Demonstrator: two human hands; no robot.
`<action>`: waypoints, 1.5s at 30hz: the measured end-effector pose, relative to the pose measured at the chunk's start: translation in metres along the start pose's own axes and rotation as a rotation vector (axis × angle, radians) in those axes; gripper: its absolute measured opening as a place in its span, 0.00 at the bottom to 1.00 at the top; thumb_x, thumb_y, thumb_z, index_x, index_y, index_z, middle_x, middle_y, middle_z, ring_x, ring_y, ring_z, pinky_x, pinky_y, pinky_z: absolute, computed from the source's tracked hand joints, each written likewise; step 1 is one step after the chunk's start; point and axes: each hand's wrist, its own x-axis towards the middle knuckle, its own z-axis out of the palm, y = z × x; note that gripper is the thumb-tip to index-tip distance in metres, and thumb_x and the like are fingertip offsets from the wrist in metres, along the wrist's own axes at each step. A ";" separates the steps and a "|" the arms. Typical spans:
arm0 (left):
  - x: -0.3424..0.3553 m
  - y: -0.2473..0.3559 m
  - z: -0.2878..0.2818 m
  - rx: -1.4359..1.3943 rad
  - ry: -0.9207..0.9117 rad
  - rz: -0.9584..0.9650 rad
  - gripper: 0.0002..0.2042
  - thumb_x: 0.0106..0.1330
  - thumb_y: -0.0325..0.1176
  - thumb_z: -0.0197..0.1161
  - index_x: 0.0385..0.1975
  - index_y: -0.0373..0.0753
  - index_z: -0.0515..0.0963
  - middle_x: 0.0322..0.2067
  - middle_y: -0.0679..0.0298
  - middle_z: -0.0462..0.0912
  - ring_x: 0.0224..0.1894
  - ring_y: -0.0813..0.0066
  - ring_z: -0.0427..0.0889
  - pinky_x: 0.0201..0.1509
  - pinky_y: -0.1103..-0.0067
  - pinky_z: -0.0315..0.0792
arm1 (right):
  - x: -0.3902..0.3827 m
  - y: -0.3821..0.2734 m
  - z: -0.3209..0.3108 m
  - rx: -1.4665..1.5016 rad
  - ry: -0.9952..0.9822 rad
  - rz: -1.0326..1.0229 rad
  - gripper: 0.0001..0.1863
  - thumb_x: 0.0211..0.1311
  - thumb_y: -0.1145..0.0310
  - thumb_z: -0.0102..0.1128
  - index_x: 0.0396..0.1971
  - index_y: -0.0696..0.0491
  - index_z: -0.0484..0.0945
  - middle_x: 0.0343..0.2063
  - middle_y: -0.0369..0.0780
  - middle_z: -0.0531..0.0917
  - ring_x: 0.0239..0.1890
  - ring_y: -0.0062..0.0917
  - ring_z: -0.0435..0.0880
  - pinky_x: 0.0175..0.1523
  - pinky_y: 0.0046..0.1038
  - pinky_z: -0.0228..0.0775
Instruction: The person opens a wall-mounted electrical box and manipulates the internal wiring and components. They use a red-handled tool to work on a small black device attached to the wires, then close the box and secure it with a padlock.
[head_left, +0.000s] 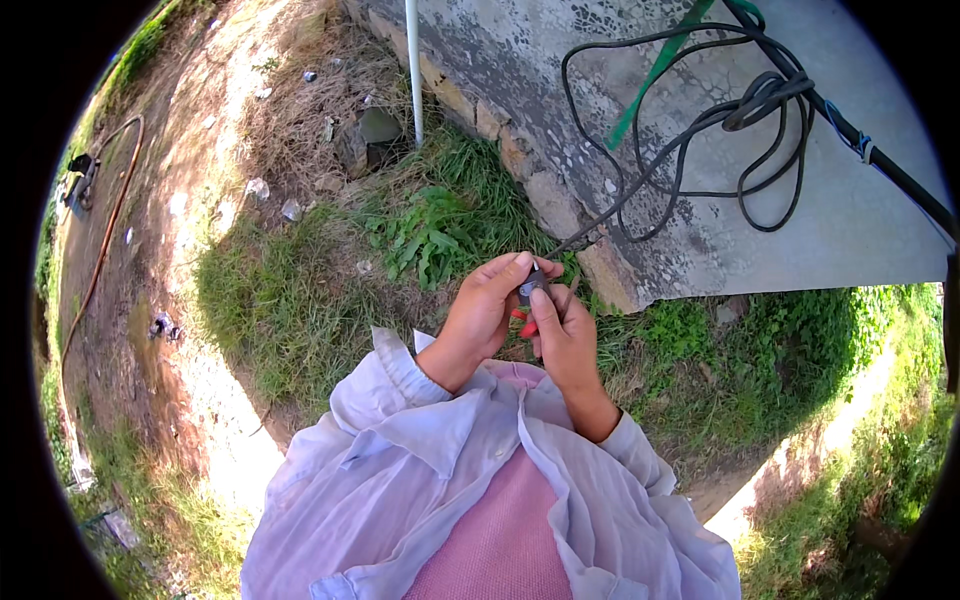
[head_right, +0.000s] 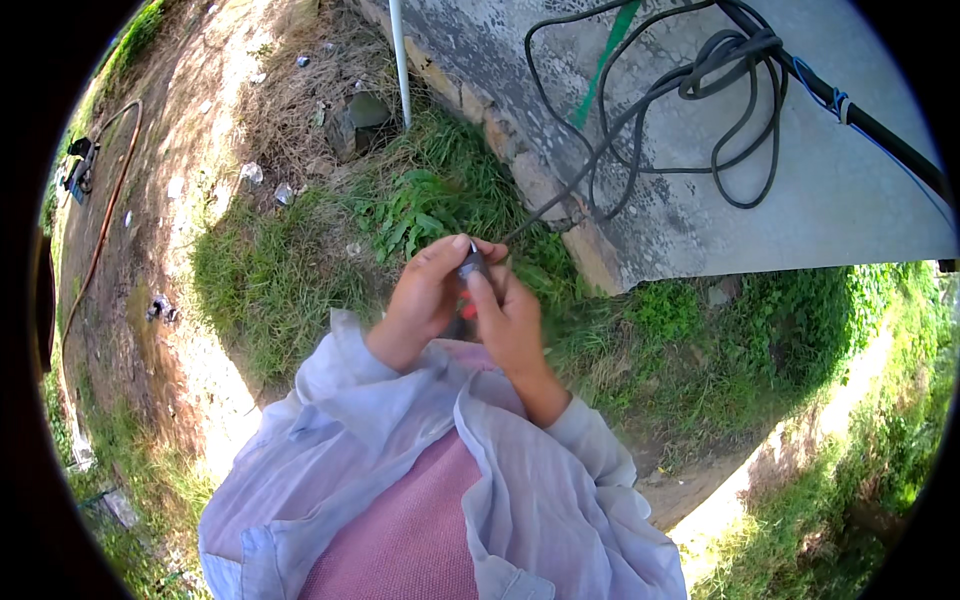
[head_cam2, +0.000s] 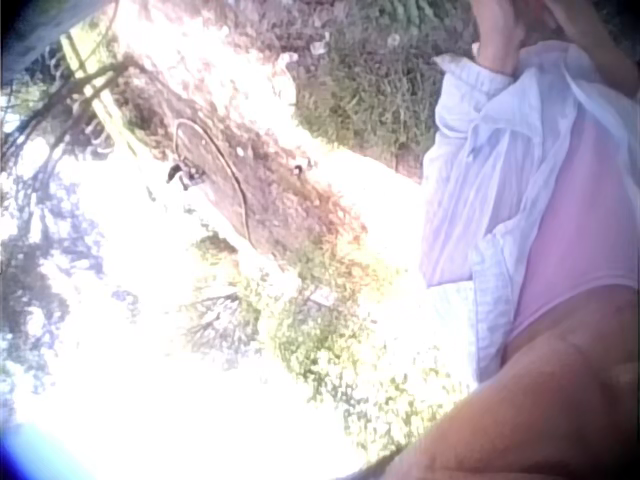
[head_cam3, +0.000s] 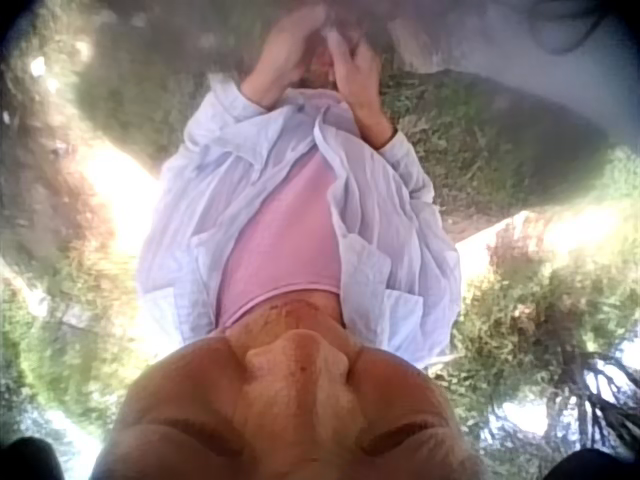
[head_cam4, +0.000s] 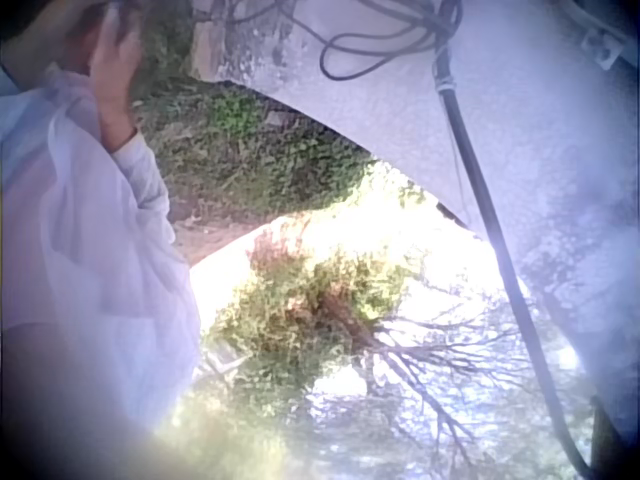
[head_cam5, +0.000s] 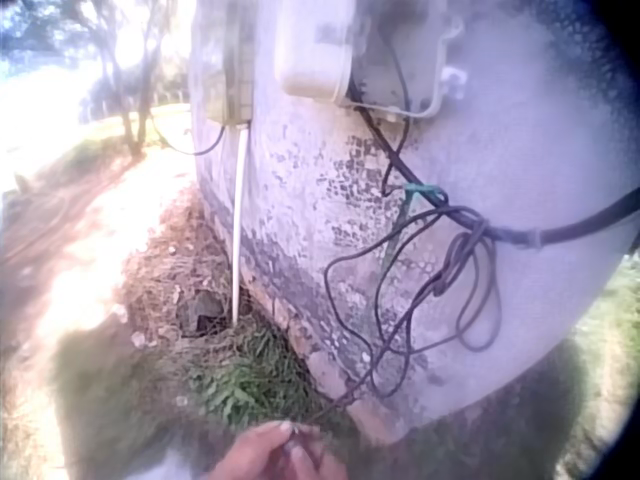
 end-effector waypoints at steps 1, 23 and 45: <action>-0.001 0.000 0.001 -0.009 -0.003 0.021 0.11 0.65 0.35 0.50 0.36 0.33 0.75 0.37 0.58 0.78 0.37 0.76 0.76 0.43 0.79 0.70 | -0.001 0.000 -0.001 -0.026 -0.008 -0.018 0.13 0.64 0.60 0.47 0.28 0.55 0.72 0.15 0.30 0.70 0.12 0.08 0.62 0.16 0.13 0.53; 0.004 0.002 -0.002 -0.092 -0.125 -0.138 0.15 0.63 0.39 0.55 0.41 0.34 0.72 0.41 0.55 0.77 0.42 0.68 0.76 0.48 0.72 0.70 | 0.000 0.005 -0.016 0.090 0.019 0.107 0.14 0.65 0.61 0.45 0.29 0.56 0.72 0.13 0.31 0.70 0.11 0.09 0.63 0.17 0.12 0.52; 0.007 0.001 0.003 -0.151 -0.129 -0.119 0.14 0.63 0.39 0.54 0.42 0.35 0.71 0.43 0.54 0.76 0.41 0.68 0.77 0.44 0.72 0.72 | 0.005 -0.001 -0.008 0.079 0.014 0.057 0.17 0.68 0.60 0.38 0.28 0.56 0.72 0.12 0.32 0.70 0.10 0.10 0.63 0.15 0.13 0.52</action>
